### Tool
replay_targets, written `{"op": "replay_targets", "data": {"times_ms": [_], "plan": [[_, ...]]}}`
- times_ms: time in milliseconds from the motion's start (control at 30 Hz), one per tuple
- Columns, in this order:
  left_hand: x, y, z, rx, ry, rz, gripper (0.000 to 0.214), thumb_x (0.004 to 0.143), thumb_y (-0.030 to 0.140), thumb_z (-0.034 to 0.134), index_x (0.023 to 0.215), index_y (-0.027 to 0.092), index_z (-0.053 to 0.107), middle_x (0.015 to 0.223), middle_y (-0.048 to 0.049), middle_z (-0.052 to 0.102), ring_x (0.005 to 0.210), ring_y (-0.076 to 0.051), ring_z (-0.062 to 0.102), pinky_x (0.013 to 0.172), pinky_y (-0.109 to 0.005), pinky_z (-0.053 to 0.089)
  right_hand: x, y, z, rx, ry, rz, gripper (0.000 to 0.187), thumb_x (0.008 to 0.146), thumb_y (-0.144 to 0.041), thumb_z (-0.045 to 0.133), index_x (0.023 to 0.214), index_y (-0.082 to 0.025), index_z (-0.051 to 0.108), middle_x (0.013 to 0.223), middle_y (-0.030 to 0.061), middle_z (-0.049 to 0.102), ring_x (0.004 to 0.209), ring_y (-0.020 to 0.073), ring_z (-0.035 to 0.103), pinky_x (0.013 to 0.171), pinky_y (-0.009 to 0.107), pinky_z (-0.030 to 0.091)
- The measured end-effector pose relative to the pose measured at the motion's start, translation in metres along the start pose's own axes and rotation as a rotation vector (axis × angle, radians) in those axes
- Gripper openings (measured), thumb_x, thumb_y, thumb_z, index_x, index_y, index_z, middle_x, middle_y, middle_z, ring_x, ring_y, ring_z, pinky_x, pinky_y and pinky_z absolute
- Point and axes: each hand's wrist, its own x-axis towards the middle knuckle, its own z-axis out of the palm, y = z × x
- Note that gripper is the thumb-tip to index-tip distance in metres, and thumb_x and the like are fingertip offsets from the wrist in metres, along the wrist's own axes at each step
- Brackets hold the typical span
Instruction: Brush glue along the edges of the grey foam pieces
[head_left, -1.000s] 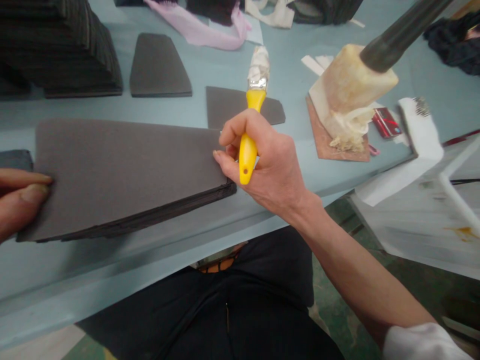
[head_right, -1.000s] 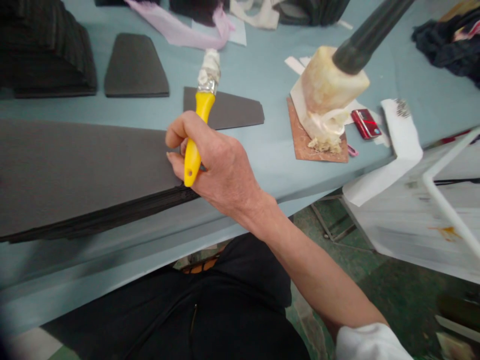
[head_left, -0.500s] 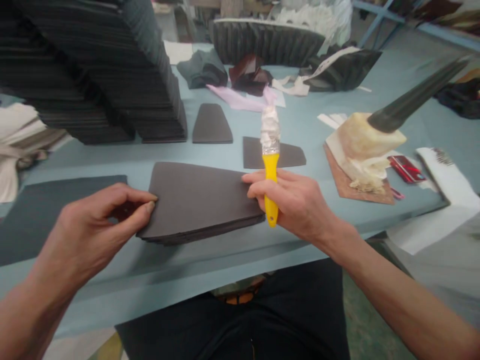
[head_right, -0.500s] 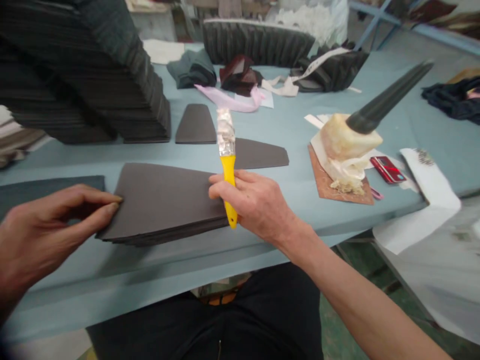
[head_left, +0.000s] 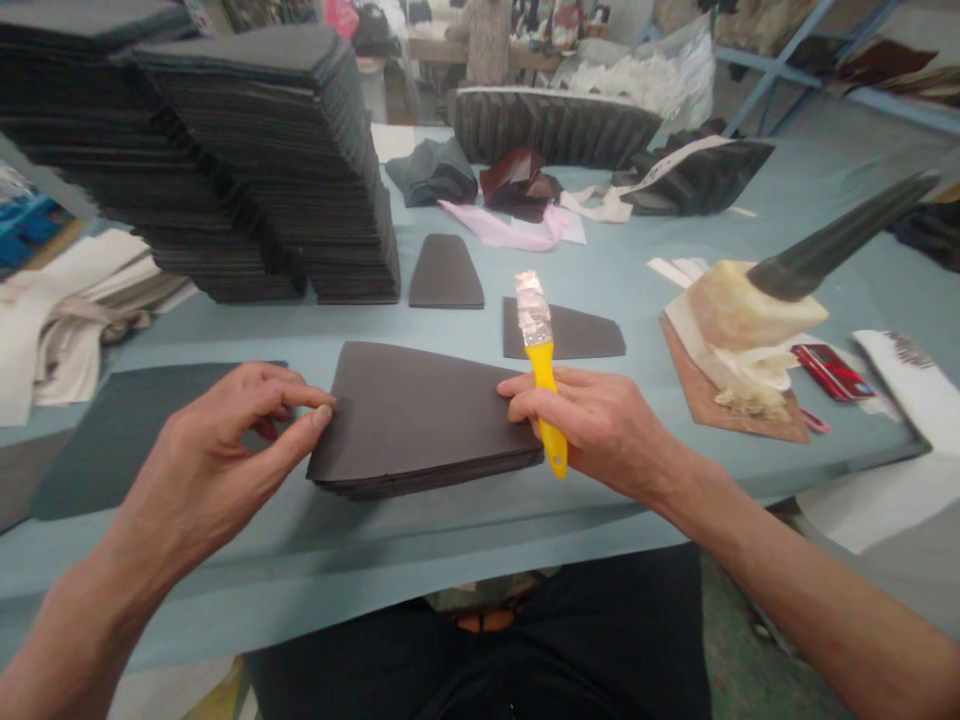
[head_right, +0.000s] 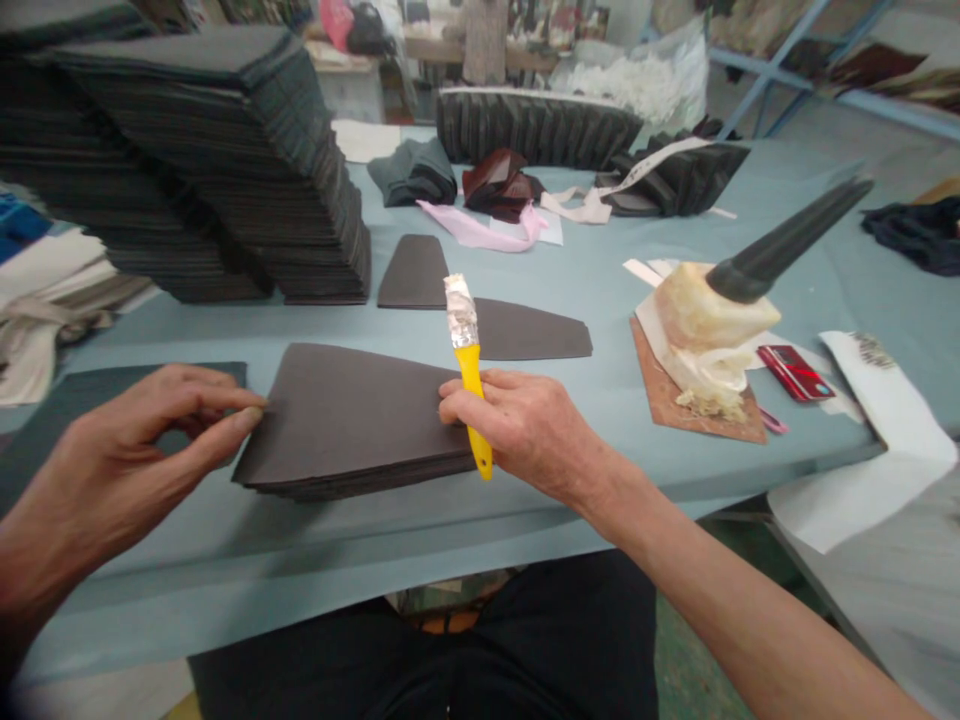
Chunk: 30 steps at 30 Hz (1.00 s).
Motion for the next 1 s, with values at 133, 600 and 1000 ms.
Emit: {"op": "replay_targets", "data": {"times_ms": [133, 600, 1000], "plan": [[0.007, 0.022, 0.007, 0.132, 0.093, 0.209, 0.022, 0.105, 0.039, 0.055, 0.11, 0.025, 0.072, 0.117, -0.0041, 0.071, 0.112, -0.021, 0.068, 0.105, -0.038, 0.053, -0.001, -0.002, -0.001, -0.014, -0.019, 0.012, 0.021, 0.098, -0.005, 0.057, 0.099, -0.022, 0.069, 0.122, 0.005, 0.083, 0.103, 0.0215, 0.082, 0.082, 0.031, 0.066], [0.027, 0.029, 0.059, 0.171, -0.106, 0.419, 0.052, 0.11, 0.048, 0.038, 0.141, 0.013, 0.06, 0.154, -0.0199, 0.059, 0.15, -0.036, 0.051, 0.126, -0.059, 0.046, -0.002, -0.002, -0.002, -0.055, -0.009, 0.0, 0.016, 0.101, -0.009, 0.057, 0.097, -0.021, 0.066, 0.12, 0.007, 0.083, 0.101, 0.0237, 0.083, 0.081, 0.033, 0.066], [0.023, 0.041, 0.061, 0.13, -0.135, 0.375, 0.04, 0.107, 0.034, 0.051, 0.136, 0.007, 0.059, 0.15, -0.0213, 0.058, 0.148, -0.036, 0.05, 0.128, -0.057, 0.043, 0.045, -0.046, 0.028, 0.165, 0.187, 0.21, 0.015, 0.1, -0.009, 0.058, 0.1, -0.023, 0.058, 0.12, 0.011, 0.082, 0.12, 0.0244, 0.078, 0.098, 0.033, 0.062]]}}
